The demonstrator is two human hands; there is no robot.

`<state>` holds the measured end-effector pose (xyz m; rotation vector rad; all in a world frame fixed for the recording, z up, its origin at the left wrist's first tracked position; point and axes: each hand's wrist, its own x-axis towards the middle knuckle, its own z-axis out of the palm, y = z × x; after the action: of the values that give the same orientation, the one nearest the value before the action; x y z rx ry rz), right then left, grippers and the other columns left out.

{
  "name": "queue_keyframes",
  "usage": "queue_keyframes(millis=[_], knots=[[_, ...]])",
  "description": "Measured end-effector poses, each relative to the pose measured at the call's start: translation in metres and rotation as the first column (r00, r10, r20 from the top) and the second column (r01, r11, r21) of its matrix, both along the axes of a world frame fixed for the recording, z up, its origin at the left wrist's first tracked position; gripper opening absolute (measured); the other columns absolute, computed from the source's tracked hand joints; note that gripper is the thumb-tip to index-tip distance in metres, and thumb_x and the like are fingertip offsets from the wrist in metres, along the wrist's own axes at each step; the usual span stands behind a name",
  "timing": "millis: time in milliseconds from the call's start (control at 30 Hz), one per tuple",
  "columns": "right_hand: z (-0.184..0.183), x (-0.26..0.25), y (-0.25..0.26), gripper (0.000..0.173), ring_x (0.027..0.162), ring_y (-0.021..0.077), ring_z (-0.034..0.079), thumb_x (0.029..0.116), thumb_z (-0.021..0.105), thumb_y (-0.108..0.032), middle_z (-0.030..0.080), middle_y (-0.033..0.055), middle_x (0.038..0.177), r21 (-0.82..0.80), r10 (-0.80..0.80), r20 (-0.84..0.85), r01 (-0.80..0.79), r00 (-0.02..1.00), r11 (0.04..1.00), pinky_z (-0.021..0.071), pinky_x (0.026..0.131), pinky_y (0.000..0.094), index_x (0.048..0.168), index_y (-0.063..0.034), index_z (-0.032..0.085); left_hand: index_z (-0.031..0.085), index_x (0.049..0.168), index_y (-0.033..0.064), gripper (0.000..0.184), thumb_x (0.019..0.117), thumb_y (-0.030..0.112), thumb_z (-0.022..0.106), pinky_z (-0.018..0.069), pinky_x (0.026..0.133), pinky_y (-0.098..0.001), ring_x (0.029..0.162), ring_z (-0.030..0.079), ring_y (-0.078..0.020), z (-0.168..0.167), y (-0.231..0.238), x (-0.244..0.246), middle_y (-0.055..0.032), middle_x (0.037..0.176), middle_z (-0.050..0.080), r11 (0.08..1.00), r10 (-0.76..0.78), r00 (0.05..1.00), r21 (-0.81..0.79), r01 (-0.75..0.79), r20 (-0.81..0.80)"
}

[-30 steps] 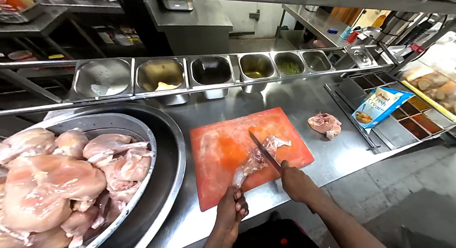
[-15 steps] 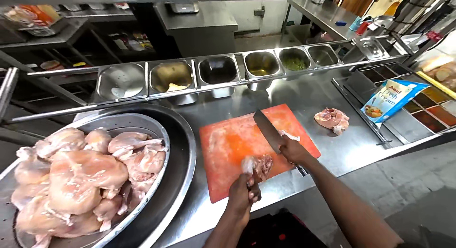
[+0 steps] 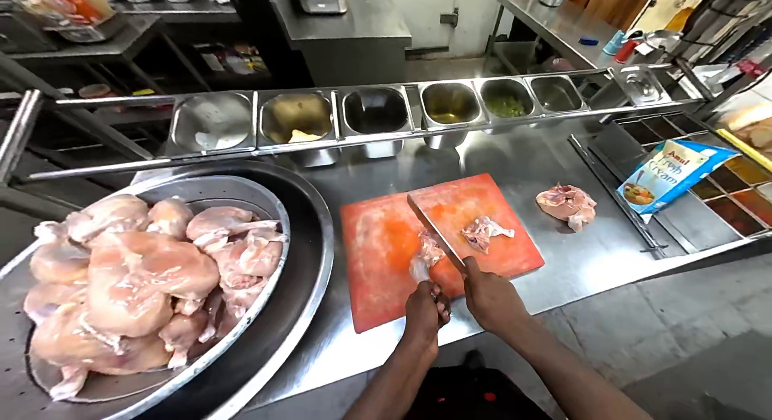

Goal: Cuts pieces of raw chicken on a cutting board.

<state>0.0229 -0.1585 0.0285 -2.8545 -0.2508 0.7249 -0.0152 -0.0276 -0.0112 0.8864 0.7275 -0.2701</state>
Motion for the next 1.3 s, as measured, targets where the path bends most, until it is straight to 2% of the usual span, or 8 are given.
queue_keyframes(millis=[233,300,400,500,567,633,1067,1300], knots=[[0.039,0.010,-0.003,0.032,0.081,0.0382,0.071,0.1072,0.045,-0.025,0.068,0.0147,0.085,-0.021,0.089,0.199,-0.087,0.976,0.996,0.0562,0.070,0.0554,0.136,-0.0119,0.050,0.046,0.082,0.0092,0.036,0.1129,0.020,0.030,0.0430,0.043,-0.0220,0.042,0.045,-0.0091,0.009,0.002,0.008,0.0022,0.053,0.042,1.000,-0.001,1.000,-0.020,0.000,-0.013],[0.080,0.008,-0.006,0.028,0.055,0.0315,0.066,0.1053,0.048,-0.022,0.063,0.0099,0.065,0.164,0.070,0.642,-0.226,0.763,0.960,0.0535,0.049,0.0501,0.124,-0.0036,0.059,0.046,0.082,0.0100,0.038,0.1133,0.022,0.029,0.0424,0.042,-0.0217,0.042,0.044,-0.0087,0.009,0.002,0.007,0.0027,0.053,0.043,0.999,-0.001,1.000,-0.035,0.000,-0.018],[0.108,0.012,0.013,0.034,0.047,0.0180,0.059,0.1110,0.038,-0.031,0.057,0.0039,0.063,0.394,-0.233,0.855,-0.288,0.462,0.873,0.0504,0.041,0.0392,0.119,-0.0003,0.052,0.046,0.082,0.0100,0.039,0.1136,0.023,0.028,0.0417,0.042,-0.0219,0.042,0.043,-0.0086,0.007,0.002,0.005,0.0030,0.053,0.042,0.999,-0.008,1.000,-0.048,0.006,-0.029],[0.039,0.011,0.027,0.035,0.057,0.0298,0.067,0.1069,0.041,-0.025,0.062,0.0128,0.069,0.317,-0.152,0.686,-0.104,0.712,0.943,0.0568,0.053,0.0477,0.119,0.0058,0.052,0.047,0.084,0.0094,0.038,0.1139,0.023,0.028,0.0418,0.043,-0.0221,0.043,0.044,-0.0084,0.004,0.005,0.005,0.0031,0.054,0.043,0.999,-0.034,0.999,-0.030,0.034,0.002],[-0.004,0.027,0.038,0.037,0.090,0.0416,0.071,0.1043,0.049,-0.024,0.068,0.0217,0.095,0.069,-0.061,0.133,0.052,0.989,0.996,0.0568,0.078,0.0585,0.133,-0.0003,0.045,0.047,0.086,0.0086,0.037,0.1139,0.022,0.027,0.0405,0.044,-0.0223,0.044,0.042,-0.0082,0.004,0.007,0.002,0.0030,0.055,0.042,0.998,-0.060,0.998,-0.003,0.060,0.022],[-0.016,0.048,0.048,0.043,0.100,0.0417,0.070,0.1015,0.057,-0.024,0.068,0.0218,0.106,-0.082,-0.059,-0.098,0.051,0.993,0.995,0.0568,0.081,0.0588,0.136,-0.0034,0.043,0.047,0.085,0.0086,0.039,0.1143,0.023,0.026,0.0400,0.044,-0.0217,0.044,0.042,-0.0075,0.004,0.007,0.003,0.0034,0.055,0.042,0.997,-0.072,0.996,0.005,0.071,0.058],[-0.030,0.105,-0.034,0.039,0.059,0.0290,0.065,0.1080,0.047,-0.031,0.066,0.0178,0.086,0.285,-0.211,-0.163,0.251,0.964,0.925,0.0569,0.057,0.0485,0.141,-0.0094,0.048,0.046,0.083,0.0104,0.036,0.1130,0.022,0.029,0.0411,0.042,-0.0218,0.042,0.042,-0.0081,-0.019,0.039,-0.017,0.0033,0.053,0.041,0.997,-0.056,0.998,-0.051,0.054,-0.038],[0.007,0.012,-0.013,0.033,0.079,0.0354,0.070,0.1073,0.046,-0.028,0.066,0.0134,0.081,0.184,-0.050,0.102,0.031,0.994,0.983,0.0565,0.071,0.0548,0.134,-0.0096,0.049,0.047,0.084,0.0082,0.037,0.1135,0.020,0.028,0.0416,0.042,-0.0212,0.042,0.043,-0.0081,-0.016,0.015,-0.005,0.0026,0.053,0.042,0.996,-0.087,0.996,-0.023,0.087,0.009]])
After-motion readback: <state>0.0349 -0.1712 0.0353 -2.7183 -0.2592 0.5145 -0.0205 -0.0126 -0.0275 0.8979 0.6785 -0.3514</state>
